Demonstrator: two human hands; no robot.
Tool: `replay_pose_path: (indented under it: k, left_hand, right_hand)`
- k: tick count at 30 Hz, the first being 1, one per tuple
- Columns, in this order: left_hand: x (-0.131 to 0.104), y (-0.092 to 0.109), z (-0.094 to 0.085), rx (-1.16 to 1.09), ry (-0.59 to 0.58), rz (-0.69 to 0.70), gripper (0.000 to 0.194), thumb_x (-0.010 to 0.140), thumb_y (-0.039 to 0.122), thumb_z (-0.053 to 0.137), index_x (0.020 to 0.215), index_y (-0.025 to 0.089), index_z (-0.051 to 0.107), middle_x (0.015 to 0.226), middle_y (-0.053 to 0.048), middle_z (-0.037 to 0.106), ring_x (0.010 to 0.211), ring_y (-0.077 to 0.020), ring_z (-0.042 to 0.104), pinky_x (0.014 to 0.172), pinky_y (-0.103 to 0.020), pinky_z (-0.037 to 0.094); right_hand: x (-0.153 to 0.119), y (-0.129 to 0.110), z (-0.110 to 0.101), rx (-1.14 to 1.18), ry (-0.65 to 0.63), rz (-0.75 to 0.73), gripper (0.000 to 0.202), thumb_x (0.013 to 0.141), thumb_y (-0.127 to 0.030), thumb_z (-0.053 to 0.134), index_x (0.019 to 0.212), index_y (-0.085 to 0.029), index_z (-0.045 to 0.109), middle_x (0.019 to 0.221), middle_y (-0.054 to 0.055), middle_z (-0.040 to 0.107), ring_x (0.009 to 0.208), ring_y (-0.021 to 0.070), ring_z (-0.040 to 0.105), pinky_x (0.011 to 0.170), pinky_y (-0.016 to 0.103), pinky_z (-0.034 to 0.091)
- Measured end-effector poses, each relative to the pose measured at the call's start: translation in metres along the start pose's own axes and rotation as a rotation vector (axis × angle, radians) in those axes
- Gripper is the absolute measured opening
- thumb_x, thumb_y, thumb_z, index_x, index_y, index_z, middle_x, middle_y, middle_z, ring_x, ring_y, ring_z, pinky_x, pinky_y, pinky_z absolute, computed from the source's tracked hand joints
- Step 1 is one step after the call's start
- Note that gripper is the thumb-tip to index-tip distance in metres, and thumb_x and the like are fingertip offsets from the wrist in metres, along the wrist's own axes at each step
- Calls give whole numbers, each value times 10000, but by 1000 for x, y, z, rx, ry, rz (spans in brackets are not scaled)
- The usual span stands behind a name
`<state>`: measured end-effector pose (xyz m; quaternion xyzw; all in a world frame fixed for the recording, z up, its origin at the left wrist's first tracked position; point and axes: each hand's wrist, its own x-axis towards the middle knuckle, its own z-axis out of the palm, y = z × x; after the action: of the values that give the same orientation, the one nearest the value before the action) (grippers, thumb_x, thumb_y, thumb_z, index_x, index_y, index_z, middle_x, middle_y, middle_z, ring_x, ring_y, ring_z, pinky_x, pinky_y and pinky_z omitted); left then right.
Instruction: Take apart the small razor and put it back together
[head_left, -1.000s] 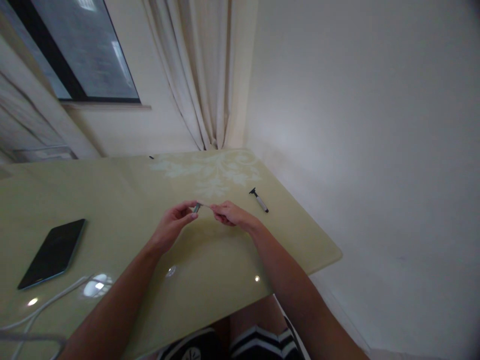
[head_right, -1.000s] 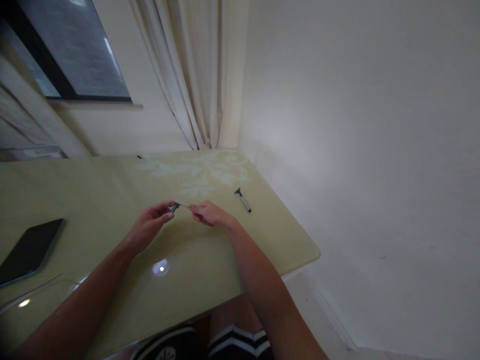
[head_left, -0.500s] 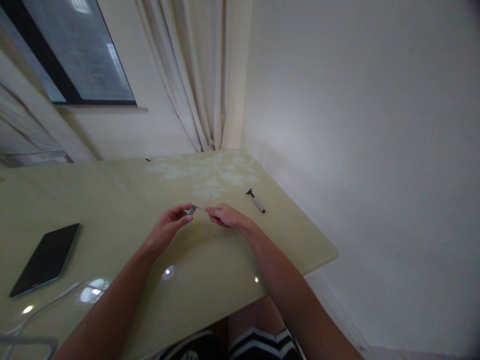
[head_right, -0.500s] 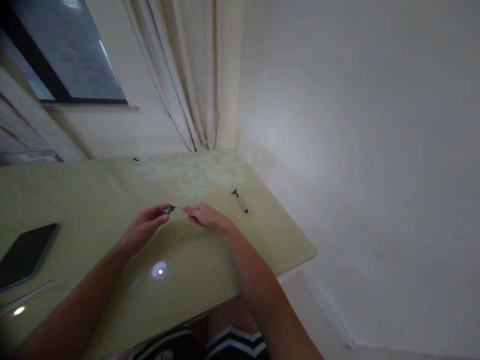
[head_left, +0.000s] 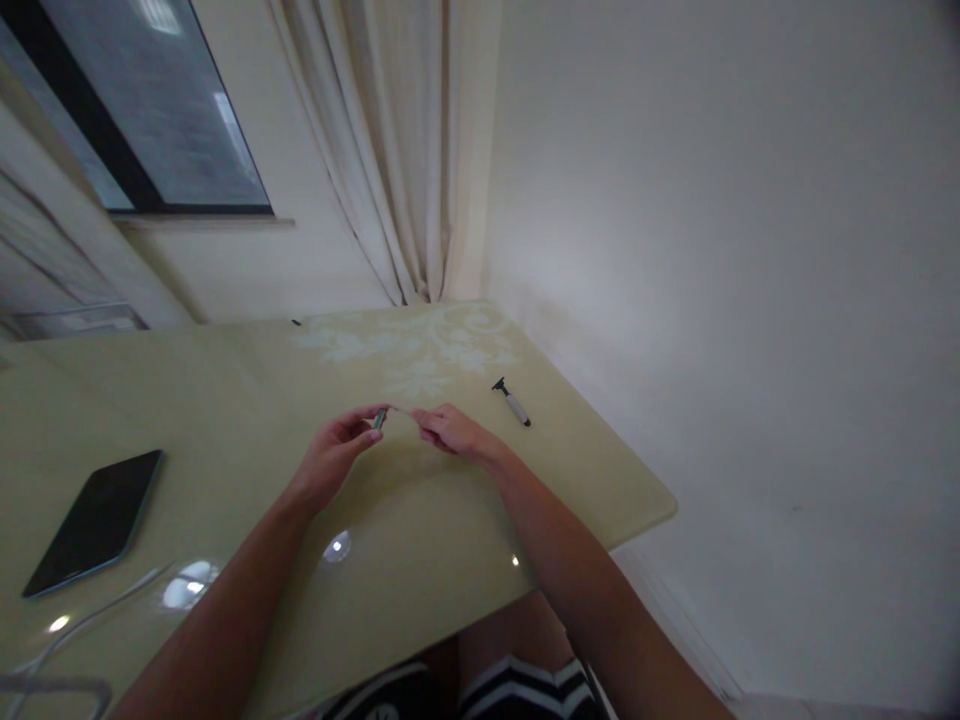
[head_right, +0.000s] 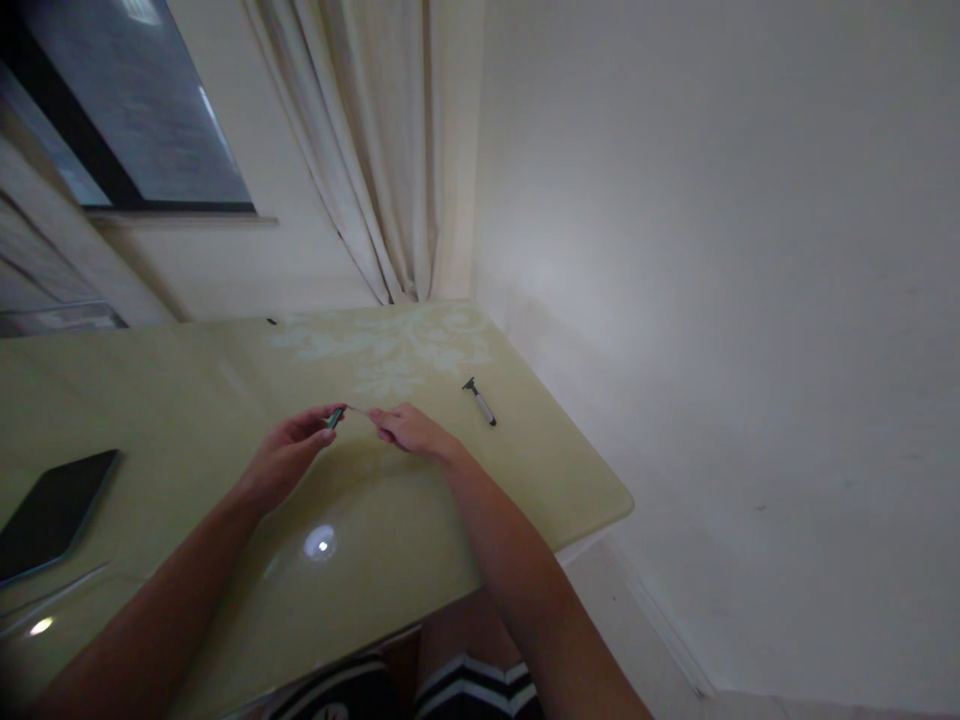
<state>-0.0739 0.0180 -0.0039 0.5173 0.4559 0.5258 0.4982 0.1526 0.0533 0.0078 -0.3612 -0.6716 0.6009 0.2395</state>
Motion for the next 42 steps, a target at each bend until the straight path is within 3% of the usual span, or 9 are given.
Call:
replay_pose_path:
  k: [3,7,11,14,18,21,35,39,42]
  left_hand:
    - [-1,2,0,-26,-15,-39,589,649,450,920,1158,200,766,817,-14,709,694,-147,613,663,-251,465]
    - [-2,2,0,0,-12,-49,591,654,460,913,1159,192,761,781,-6,692,646,-140,599,613,-246,454]
    - [0,-3,-2,35,-35,-17,580,651,458,911,1147,193,769,762,-5,685,653,-146,604,612,-247,451]
    - [2,-6,-3,89,-41,-20,547,655,462,908,1108,187,775,738,-1,673,648,-144,596,610,-242,440]
    - [3,-4,-3,121,-73,-10,568,685,457,891,1173,196,761,766,-6,677,702,-156,617,662,-250,457]
    - [2,-1,-2,142,-69,-21,567,662,460,900,1142,187,771,721,3,656,661,-151,592,626,-244,435]
    - [2,-4,-2,86,-67,-21,569,682,486,889,1148,184,762,782,-17,695,685,-156,611,658,-256,460]
    - [2,-3,-2,84,-72,-29,622,676,505,886,1188,181,750,810,-24,700,699,-160,617,666,-258,468]
    - [2,-2,-1,121,-42,-27,621,641,523,898,1134,169,769,778,-16,695,683,-156,607,651,-249,461]
  right_hand:
    - [-1,-1,1,12,-123,13,568,1032,-573,454,612,-190,453,464,-82,340,400,65,256,426,234,184]
    - [-2,-2,0,6,5,-20,573,1026,-581,461,604,-194,436,457,-86,329,403,65,250,430,233,183]
    - [-1,0,-1,12,-114,13,559,1022,-592,459,627,-197,450,477,-84,346,405,69,263,426,234,184]
    - [-1,1,-1,-34,-34,5,579,1007,-622,469,618,-194,443,479,-81,349,420,68,273,435,231,191]
    - [-3,-1,1,-25,-136,57,585,999,-635,477,618,-192,449,479,-83,343,420,66,271,437,225,206]
    - [-3,-2,2,-38,-9,27,597,1006,-625,469,599,-190,442,467,-80,345,422,64,274,444,222,211]
    - [-4,-2,-2,-27,-12,-23,583,993,-624,482,603,-193,445,458,-84,334,407,63,265,441,229,190]
    - [-3,-3,0,-21,-99,16,585,998,-631,463,610,-193,453,462,-84,332,410,68,257,440,233,196]
    - [-4,-3,0,-41,25,-1,593,1000,-626,465,595,-193,439,460,-81,337,422,68,264,448,229,199]
